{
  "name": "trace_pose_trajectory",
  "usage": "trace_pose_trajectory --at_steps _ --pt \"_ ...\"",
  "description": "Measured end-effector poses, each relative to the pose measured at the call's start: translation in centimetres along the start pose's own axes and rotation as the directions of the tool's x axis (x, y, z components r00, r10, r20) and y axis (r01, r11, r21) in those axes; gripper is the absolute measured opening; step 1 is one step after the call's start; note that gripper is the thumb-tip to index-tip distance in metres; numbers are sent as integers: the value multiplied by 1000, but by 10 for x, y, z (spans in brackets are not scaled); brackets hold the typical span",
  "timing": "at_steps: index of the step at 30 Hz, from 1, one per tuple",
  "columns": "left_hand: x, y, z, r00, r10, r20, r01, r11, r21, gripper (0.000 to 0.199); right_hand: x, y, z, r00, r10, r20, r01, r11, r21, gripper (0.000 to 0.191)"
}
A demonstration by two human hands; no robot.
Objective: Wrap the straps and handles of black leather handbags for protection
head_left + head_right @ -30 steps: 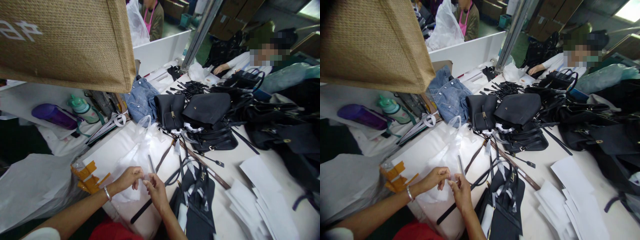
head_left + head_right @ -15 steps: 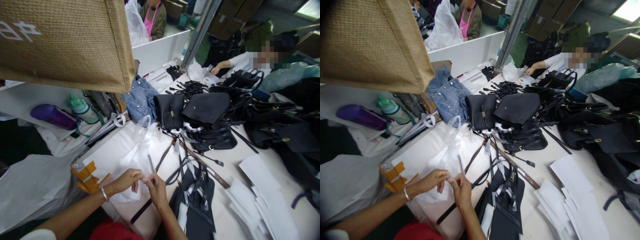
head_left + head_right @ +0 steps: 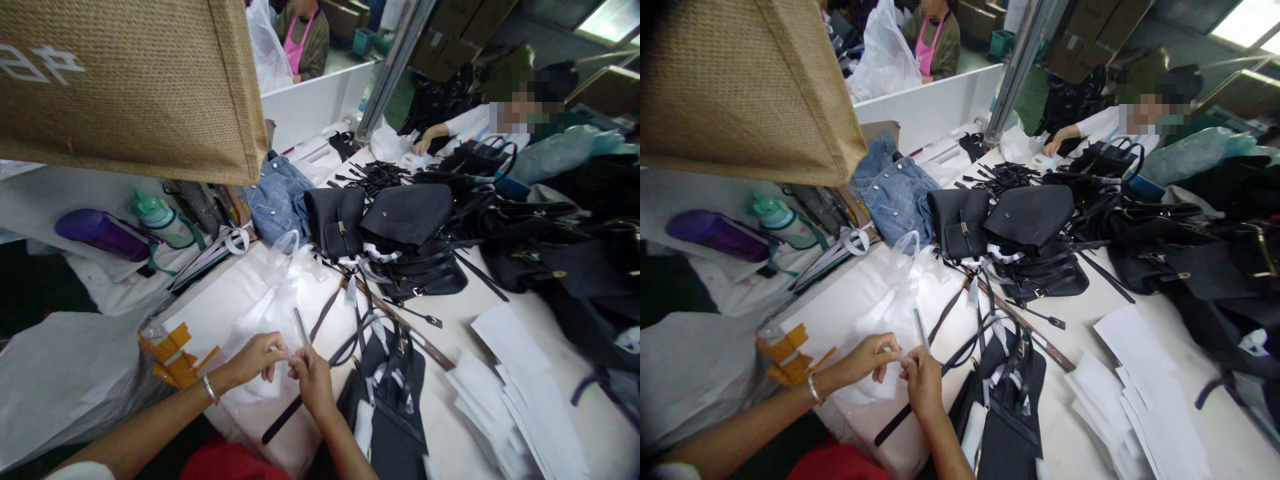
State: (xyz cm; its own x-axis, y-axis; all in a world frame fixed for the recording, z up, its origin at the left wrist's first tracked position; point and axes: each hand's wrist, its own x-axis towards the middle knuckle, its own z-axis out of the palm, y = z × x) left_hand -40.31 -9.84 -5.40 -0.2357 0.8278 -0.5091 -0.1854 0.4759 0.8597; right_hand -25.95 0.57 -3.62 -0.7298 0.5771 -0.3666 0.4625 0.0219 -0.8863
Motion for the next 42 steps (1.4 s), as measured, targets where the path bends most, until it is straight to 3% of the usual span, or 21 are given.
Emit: trace_pose_trajectory --at_steps 5,9,15,19,23,27,33,37,42 --pt "-3 -3 3 999 46 -15 -45 999 28 19 -4 0 -2 992 -126 -28 122 987 -101 14" --pt "-4 -3 4 997 74 -25 -73 995 61 20 -6 1 -4 990 -137 -34 134 988 -75 14" --pt "-5 -1 6 993 120 5 -120 989 92 20 -13 2 -2 982 -182 -46 178 981 -71 37" --pt "-5 -3 4 995 97 -1 -97 995 36 21 -17 9 -1 990 -130 -57 134 989 69 38" --pt "-2 -5 1 997 70 17 -70 998 -7 19 -17 13 1 999 -35 13 32 981 190 31" --pt "0 -2 -3 997 76 17 -76 997 -17 18 -14 6 -2 998 -60 22 56 989 136 18" --pt "1 5 -6 994 111 -10 -111 993 -28 21 -13 1 -10 991 -114 65 115 993 -6 26" --pt "2 7 -6 995 102 -21 -100 994 47 20 -14 -1 -13 986 -141 86 150 982 -112 20" --pt "0 13 -6 997 66 37 -69 993 100 23 -11 -7 -20 995 -77 64 78 997 -1 18"
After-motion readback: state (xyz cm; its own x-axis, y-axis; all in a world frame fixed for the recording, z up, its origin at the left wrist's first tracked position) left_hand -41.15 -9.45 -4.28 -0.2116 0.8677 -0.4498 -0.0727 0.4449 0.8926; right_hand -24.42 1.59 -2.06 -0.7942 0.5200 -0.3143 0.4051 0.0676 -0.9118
